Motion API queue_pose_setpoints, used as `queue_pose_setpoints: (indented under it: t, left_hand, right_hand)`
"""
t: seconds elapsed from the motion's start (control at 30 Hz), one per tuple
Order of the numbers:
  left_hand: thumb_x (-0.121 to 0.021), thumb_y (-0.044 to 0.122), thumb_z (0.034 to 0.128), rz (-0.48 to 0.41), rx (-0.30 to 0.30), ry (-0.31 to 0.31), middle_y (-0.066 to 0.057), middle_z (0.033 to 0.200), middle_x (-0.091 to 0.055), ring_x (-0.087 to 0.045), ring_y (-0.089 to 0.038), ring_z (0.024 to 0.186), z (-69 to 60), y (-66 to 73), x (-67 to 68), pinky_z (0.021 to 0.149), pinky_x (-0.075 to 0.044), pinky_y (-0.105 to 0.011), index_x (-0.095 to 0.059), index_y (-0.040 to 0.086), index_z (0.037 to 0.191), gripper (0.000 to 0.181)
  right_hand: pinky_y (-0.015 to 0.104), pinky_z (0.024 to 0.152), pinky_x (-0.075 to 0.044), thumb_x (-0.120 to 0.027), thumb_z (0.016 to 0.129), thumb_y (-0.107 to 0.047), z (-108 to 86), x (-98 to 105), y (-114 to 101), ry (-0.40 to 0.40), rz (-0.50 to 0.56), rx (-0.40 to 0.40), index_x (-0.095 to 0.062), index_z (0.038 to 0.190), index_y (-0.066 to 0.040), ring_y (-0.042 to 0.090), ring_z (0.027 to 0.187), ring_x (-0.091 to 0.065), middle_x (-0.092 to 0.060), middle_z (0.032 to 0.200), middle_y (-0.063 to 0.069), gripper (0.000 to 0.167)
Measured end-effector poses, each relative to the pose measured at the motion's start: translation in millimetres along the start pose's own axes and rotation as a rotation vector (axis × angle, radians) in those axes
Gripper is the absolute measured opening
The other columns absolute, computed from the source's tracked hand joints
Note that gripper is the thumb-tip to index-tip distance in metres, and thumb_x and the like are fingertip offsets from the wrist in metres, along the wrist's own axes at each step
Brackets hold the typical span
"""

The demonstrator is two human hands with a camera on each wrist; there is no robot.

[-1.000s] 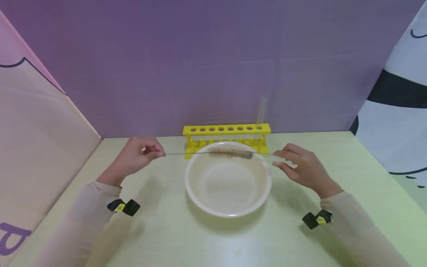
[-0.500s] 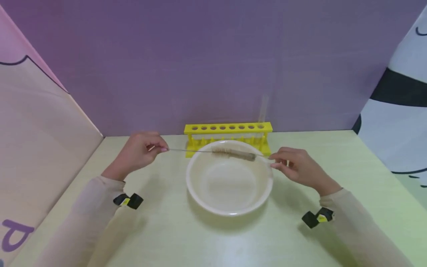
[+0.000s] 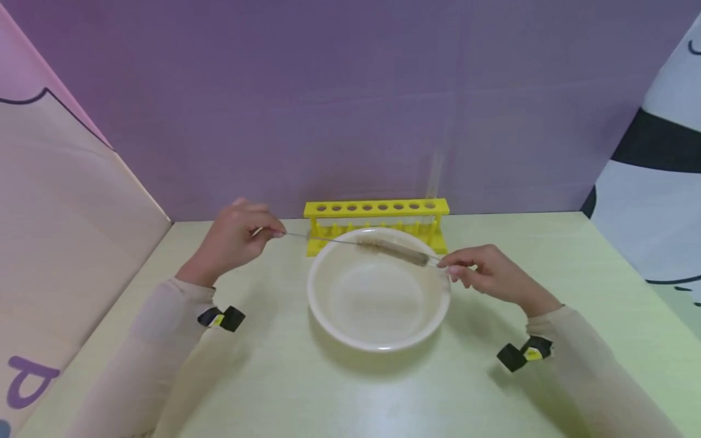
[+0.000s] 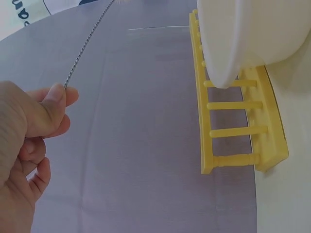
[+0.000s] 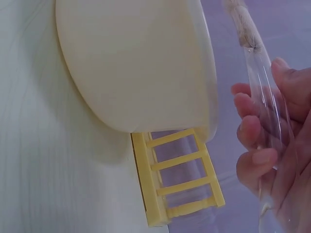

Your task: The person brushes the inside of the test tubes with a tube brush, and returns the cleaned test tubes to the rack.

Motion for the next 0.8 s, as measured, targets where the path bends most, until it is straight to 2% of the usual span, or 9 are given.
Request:
queue_pose_setpoints:
  t: [0.13, 0.4, 0.57, 0.8]
  left_hand:
    - [-0.075, -0.005, 0.0734, -0.002, -0.036, 0.021, 0.004, 0.067, -0.062, -0.047, -0.007, 0.054, 3.3, 3.4, -1.1, 0.064, -0.031, -0.028, -0.074, 0.010, 0.074, 0.015]
    - [-0.075, -0.005, 0.0724, 0.013, -0.071, 0.056, 0.002, 0.064, -0.060, -0.046, -0.008, 0.052, 5.8, 10.5, 1.5, 0.068, -0.034, -0.032, -0.074, 0.008, 0.072, 0.014]
    - [-0.074, -0.006, 0.0723, 0.027, -0.109, 0.079, 0.001, 0.062, -0.059, -0.045, -0.009, 0.051, 6.8, 16.0, 0.5, 0.066, -0.032, -0.032, -0.073, 0.008, 0.072, 0.014]
    - [-0.075, -0.009, 0.0709, 0.037, -0.146, 0.086, 0.000, 0.061, -0.057, -0.046, -0.010, 0.051, 5.7, 21.2, -4.5, 0.064, -0.032, -0.031, -0.074, 0.007, 0.072, 0.015]
  right_hand:
    - [0.018, 0.036, -0.036, -0.051, 0.090, 0.010, -2.0, -4, 2, -0.051, 0.087, -0.012, -0.064, 0.107, 0.003, 0.009, 0.041, -0.043, -0.056, 0.067, -0.001, 0.023]
    - [0.024, 0.036, -0.037, -0.046, 0.092, 0.010, -0.2, -8, 1, -0.107, 0.181, -0.030, -0.062, 0.109, 0.006, 0.015, 0.042, -0.043, -0.057, 0.069, -0.002, 0.024]
    - [0.026, 0.034, -0.037, -0.042, 0.094, 0.011, 0.6, -12, 2, -0.153, 0.249, -0.049, -0.059, 0.108, 0.011, 0.018, 0.041, -0.042, -0.055, 0.068, 0.005, 0.023]
    - [0.030, 0.031, -0.035, -0.038, 0.096, 0.010, -0.3, -19, 4, -0.228, 0.338, -0.072, -0.060, 0.110, 0.007, 0.021, 0.039, -0.041, -0.053, 0.067, 0.012, 0.027]
Point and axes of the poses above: each hand's wrist, its own z-axis towards the middle knuckle, its own x-axis out of the back of the hand, y = z × x, the point moved 9 cm from there along z, towards the middle knuckle
